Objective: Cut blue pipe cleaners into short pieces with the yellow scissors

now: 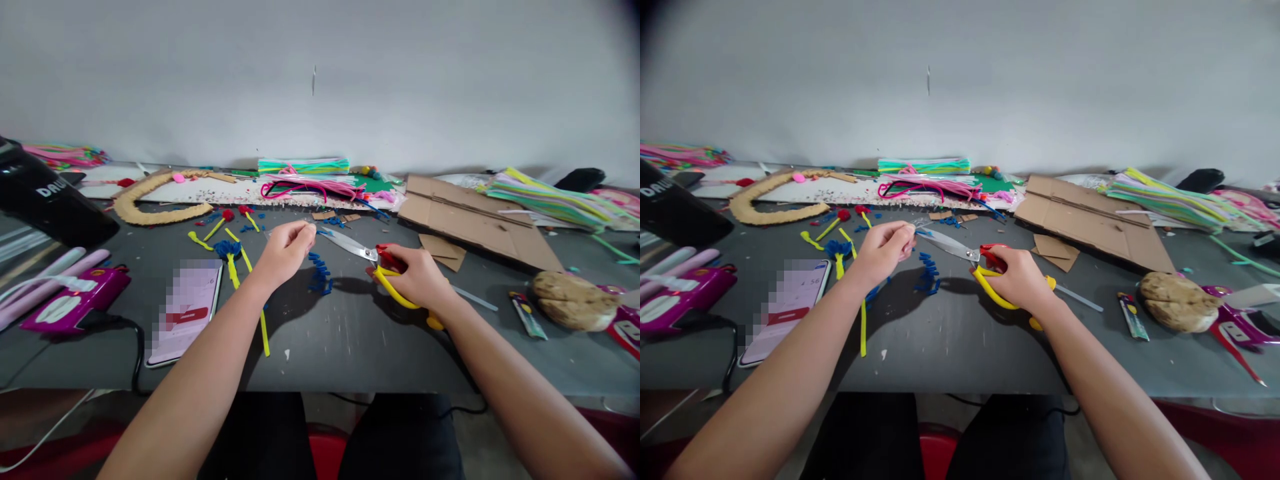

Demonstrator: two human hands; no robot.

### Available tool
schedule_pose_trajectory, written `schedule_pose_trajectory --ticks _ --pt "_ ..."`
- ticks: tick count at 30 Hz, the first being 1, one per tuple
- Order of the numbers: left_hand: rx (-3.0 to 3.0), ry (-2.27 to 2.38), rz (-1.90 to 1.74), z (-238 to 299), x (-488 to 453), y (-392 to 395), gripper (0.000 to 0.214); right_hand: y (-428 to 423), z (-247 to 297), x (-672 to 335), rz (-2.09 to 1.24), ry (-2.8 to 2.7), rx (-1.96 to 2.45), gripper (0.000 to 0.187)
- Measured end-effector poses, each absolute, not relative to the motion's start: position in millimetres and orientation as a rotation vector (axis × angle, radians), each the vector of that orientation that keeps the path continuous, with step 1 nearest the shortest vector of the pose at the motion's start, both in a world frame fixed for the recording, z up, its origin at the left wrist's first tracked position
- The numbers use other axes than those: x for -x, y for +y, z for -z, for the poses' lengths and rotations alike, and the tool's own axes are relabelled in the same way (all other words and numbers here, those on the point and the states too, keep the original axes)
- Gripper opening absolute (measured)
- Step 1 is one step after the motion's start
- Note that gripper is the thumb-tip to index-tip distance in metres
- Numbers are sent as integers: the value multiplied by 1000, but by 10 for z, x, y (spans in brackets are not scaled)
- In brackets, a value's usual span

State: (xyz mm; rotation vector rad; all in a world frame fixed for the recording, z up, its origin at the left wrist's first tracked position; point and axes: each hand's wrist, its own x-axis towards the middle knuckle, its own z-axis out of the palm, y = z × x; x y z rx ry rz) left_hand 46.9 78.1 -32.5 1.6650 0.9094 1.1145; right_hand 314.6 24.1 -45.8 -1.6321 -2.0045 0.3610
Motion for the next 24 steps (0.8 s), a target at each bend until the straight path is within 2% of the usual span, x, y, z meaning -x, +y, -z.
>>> schedule_pose_trajectory --ticks 17,24 --pt "-1658 910 -1097 339 -470 779 38 279 507 -3170 -285 -2045 1582 20" --pt "-1648 905 -1099 333 -471 779 37 243 448 -3137 -346 -1938 1659 31"
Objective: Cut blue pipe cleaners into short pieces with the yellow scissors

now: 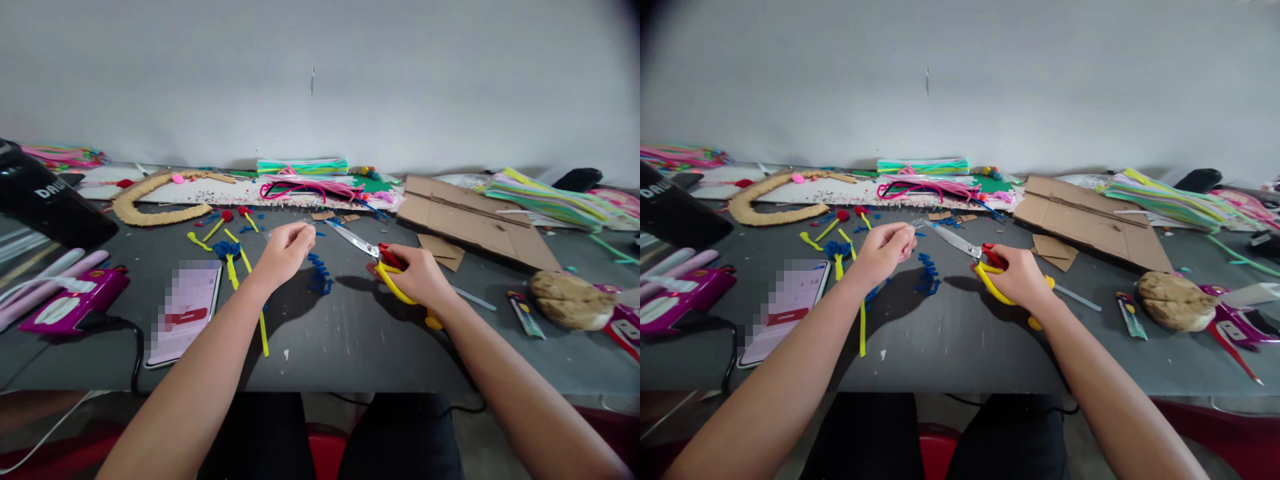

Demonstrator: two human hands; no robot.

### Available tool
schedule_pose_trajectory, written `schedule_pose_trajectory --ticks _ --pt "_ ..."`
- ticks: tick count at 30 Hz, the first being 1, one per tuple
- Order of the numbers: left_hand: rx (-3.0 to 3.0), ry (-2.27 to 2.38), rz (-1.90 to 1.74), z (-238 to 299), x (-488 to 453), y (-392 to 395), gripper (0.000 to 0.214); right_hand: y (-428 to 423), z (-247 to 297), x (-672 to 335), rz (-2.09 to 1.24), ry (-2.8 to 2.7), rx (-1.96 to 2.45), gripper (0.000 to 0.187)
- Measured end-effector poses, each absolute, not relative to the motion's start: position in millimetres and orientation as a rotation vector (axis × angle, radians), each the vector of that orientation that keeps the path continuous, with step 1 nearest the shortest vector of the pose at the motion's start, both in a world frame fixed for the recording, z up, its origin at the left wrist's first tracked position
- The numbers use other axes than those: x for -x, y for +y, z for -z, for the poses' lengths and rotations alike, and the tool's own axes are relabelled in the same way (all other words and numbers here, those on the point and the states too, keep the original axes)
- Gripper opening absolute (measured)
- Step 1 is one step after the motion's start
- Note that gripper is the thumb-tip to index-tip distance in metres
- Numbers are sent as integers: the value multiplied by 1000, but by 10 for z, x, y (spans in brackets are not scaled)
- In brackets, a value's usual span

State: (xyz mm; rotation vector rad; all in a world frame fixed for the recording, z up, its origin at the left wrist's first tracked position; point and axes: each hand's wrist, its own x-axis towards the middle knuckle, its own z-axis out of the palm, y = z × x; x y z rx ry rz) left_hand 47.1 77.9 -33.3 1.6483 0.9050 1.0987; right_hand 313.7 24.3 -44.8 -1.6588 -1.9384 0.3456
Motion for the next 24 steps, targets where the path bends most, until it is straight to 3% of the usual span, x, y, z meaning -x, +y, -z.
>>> schedule_pose_trajectory --ticks 24 --pt "-1656 892 -1132 286 -465 761 36 218 406 -3128 -390 -1961 1636 34"
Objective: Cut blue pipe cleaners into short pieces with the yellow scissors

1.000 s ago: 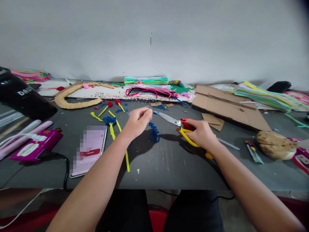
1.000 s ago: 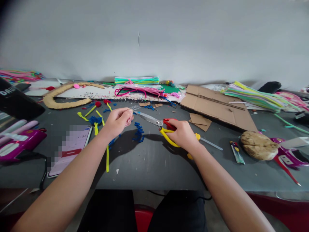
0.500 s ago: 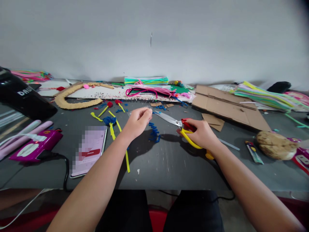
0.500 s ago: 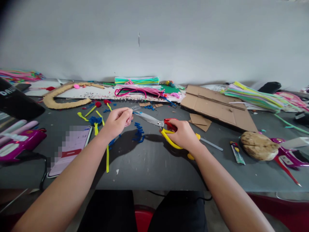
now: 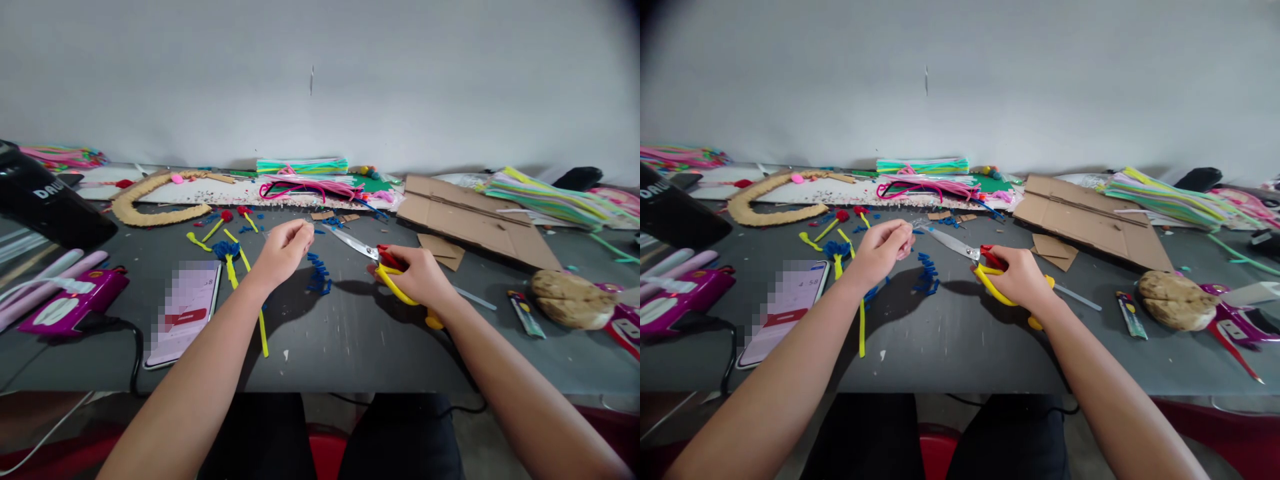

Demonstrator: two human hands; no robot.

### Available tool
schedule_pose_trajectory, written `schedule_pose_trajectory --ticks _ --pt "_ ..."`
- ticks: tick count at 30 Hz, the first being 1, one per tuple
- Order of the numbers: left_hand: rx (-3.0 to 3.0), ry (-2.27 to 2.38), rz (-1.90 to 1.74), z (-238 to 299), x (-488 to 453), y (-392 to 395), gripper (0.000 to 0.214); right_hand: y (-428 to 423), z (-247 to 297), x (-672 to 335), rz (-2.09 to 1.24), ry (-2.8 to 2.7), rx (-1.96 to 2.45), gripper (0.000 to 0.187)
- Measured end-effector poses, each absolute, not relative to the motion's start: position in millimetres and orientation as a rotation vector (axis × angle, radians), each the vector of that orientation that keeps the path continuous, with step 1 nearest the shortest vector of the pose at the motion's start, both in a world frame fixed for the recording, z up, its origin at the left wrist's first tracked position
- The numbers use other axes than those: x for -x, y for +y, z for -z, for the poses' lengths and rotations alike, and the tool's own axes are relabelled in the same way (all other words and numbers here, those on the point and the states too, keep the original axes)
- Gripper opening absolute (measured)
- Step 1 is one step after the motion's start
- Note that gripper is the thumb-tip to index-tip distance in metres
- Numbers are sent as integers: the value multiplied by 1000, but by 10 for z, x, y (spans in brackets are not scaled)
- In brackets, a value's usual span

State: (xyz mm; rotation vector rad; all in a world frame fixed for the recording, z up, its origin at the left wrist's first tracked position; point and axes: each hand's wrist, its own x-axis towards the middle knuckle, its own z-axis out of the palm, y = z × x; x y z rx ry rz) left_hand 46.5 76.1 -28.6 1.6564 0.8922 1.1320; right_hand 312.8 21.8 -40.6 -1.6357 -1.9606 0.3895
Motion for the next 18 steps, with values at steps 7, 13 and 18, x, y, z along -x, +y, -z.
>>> schedule_pose_trajectory --ticks 7,13,18 --pt "-1640 894 -1185 261 -448 754 30 213 420 -3127 -435 -1944 1611 36" --pt "-1599 885 -1183 256 -449 749 27 226 446 -3161 -448 -1971 1598 37" --pt "-1601 869 -1176 258 -442 744 25 227 454 -3157 -450 -2010 1575 34"
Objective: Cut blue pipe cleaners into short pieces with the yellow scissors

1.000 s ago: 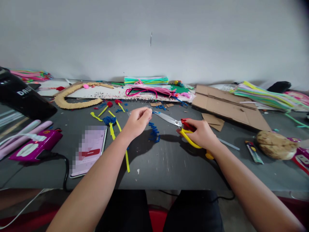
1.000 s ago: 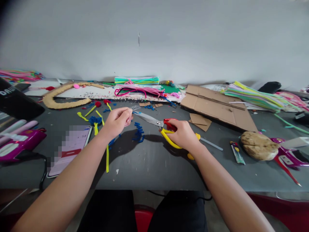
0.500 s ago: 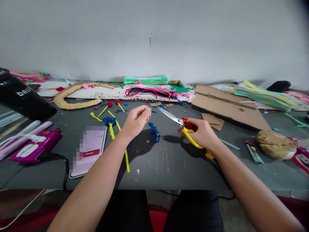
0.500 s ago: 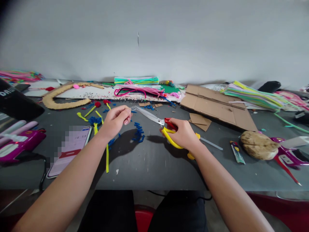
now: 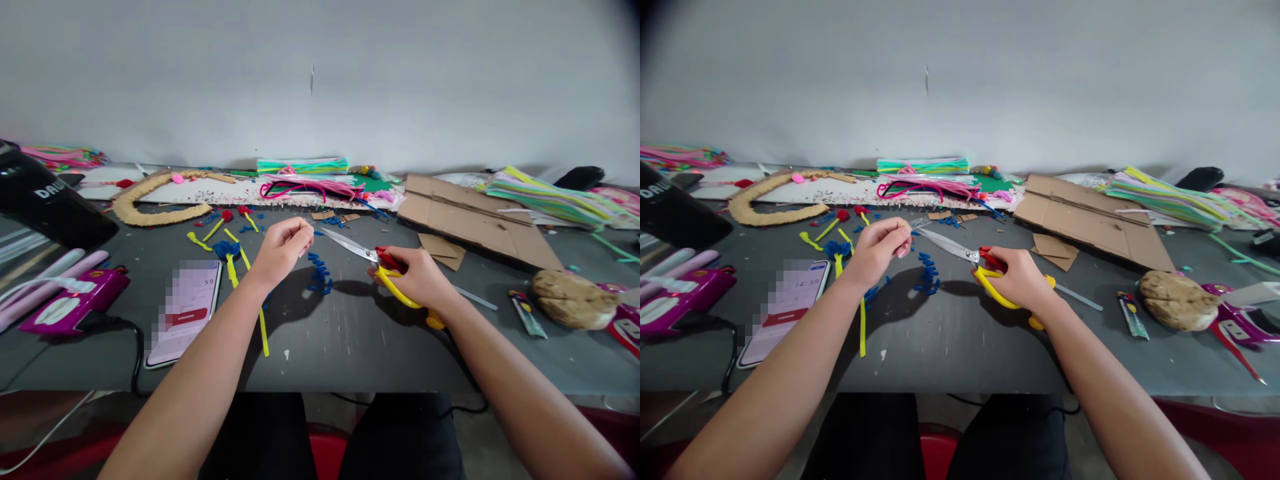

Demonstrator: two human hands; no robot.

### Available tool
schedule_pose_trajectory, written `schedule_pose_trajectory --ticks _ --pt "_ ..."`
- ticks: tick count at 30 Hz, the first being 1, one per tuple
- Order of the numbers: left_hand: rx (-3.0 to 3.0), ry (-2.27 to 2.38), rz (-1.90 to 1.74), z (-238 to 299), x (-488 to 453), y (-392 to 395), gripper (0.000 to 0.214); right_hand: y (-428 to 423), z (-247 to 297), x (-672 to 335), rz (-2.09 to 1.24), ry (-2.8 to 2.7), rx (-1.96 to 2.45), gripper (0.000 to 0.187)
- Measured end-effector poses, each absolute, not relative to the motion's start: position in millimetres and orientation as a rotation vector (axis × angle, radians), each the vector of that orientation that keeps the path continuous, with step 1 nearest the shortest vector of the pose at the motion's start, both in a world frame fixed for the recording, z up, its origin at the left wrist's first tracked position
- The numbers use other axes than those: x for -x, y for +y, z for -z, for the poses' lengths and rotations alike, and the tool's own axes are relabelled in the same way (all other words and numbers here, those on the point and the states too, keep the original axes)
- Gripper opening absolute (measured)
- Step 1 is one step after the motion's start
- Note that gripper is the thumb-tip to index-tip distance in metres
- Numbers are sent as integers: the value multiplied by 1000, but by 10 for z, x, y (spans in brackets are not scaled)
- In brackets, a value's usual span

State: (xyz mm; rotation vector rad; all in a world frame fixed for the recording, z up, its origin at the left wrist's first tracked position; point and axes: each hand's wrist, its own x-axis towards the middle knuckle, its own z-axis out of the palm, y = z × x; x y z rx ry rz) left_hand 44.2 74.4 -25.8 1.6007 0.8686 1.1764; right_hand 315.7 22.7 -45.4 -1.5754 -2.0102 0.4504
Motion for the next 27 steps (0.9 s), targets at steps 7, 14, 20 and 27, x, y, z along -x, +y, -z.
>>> schedule_pose_trajectory --ticks 7,14,20,27 --pt "-1620 874 -1159 256 -431 737 25 236 444 -3156 -455 -2027 1574 33" --pt "-1635 860 -1150 273 -420 752 26 227 406 -3145 -421 -2047 1558 38" --pt "-1637 860 -1146 279 -415 751 27 225 394 -3145 -426 -2044 1577 39" --pt "-1656 873 -1153 267 -405 747 28 210 403 -3151 -540 -2006 1595 35"
